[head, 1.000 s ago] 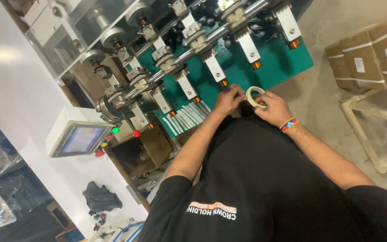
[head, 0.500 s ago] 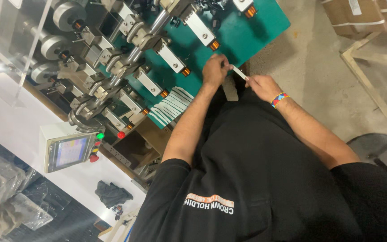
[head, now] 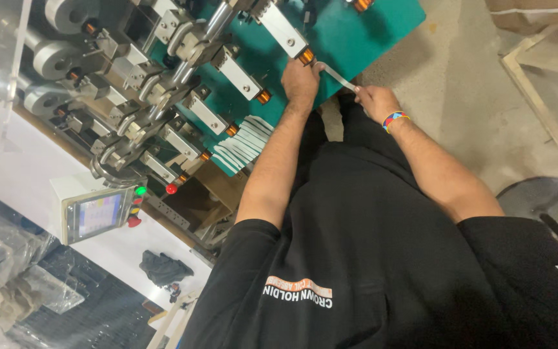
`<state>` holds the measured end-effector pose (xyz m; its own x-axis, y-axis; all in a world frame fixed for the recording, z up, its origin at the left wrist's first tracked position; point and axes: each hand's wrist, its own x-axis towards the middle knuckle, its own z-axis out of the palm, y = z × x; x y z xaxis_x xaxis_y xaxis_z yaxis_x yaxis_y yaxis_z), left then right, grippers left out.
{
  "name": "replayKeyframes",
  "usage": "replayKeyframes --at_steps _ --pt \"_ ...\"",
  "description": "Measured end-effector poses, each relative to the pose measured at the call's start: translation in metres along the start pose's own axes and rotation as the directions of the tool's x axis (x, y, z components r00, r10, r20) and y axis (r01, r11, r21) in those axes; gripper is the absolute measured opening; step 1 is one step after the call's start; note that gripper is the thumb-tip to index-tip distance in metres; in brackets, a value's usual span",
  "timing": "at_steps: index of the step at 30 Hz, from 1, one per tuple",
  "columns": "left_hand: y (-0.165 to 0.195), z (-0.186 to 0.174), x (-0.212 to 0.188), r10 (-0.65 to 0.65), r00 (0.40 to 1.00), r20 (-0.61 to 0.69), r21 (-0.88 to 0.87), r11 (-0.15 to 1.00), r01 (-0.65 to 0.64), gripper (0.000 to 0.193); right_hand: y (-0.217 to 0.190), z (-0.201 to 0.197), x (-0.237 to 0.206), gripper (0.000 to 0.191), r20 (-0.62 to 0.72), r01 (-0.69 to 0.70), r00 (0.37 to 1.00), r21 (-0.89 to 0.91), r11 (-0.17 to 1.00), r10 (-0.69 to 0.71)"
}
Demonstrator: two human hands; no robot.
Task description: The person wipes the worktable with a cloth, then picks up small spools and fits them one by one onto the stations of a benchtop machine, adjusting each in place. They turn the machine's crank handle, arrange white strips on the table, reposition a cardboard box, and continue fitting spools onto the machine stations.
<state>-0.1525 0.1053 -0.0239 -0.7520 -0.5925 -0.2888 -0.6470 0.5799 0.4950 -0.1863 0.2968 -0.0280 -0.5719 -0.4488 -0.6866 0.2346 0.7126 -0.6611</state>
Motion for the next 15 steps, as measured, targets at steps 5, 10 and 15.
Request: replayKeyframes --at_steps 5,10,15 --pt "0.004 -0.006 -0.001 0.016 1.0 -0.006 0.002 1.0 -0.016 0.026 -0.014 0.01 0.0 0.043 -0.185 0.113 0.973 -0.157 0.981 -0.141" --pt "0.01 -0.009 0.0 -0.04 0.998 0.041 0.024 0.999 0.039 0.024 -0.006 0.012 0.009 0.043 -0.113 0.064 0.989 -0.224 0.972 -0.092" --pt "0.01 -0.008 0.002 0.008 0.999 0.05 -0.004 1.0 -0.008 0.029 0.006 -0.008 0.023 0.04 -0.078 -0.155 0.988 -0.573 0.805 0.135"
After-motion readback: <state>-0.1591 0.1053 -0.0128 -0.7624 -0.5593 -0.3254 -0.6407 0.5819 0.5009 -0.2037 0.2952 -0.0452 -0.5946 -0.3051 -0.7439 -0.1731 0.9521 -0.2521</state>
